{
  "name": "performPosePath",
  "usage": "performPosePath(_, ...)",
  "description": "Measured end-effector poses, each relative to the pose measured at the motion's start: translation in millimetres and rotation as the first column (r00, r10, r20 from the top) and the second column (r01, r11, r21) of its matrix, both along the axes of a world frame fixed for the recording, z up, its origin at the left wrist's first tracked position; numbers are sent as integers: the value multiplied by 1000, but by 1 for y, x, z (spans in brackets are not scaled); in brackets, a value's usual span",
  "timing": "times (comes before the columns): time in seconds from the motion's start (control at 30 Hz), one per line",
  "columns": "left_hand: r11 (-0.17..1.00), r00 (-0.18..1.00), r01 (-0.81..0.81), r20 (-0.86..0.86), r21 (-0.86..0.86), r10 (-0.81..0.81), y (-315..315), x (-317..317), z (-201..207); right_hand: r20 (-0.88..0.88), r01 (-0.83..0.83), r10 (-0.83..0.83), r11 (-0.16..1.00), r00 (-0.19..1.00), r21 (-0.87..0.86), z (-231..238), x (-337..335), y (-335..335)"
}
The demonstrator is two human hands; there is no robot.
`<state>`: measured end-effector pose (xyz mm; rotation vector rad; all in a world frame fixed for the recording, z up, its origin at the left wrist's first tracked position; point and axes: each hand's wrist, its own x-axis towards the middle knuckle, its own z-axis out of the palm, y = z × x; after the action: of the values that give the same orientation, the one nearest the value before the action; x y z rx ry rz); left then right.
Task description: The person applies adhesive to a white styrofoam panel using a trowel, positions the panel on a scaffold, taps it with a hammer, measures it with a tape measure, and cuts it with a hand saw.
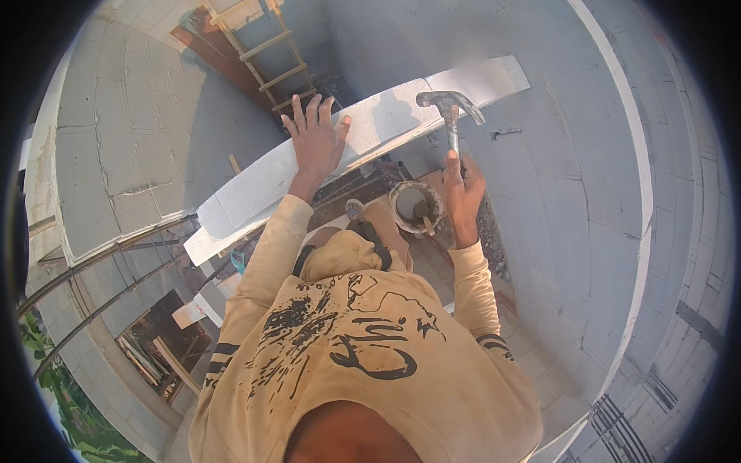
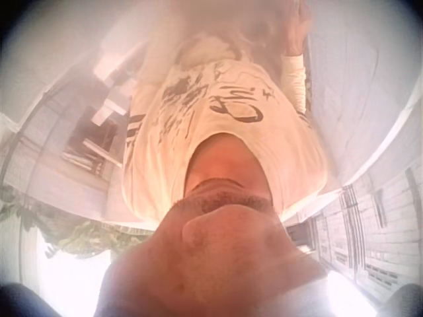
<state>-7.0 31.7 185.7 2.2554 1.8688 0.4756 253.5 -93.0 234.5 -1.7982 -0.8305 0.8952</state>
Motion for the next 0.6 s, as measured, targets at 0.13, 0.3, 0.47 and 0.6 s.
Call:
performPosePath(0.13,996,982,-53,183,73,39,-44,-32,28,-88,100,-98,995,991,18,19,-6,-18)
performPosePath(0.3,968,944,-245,244,60,224,-124,-104,35,39,-59,61,997,997,-58,26,23,-15)
performPosePath(0.47,819,811,-563,268,112,520,-172,-173,10,214,-403,453,883,866,-240,32,75,41)
performPosePath(0.6,723,703,-689,297,58,646,-175,-209,5,533,-599,589,780,607,-180,22,95,96)
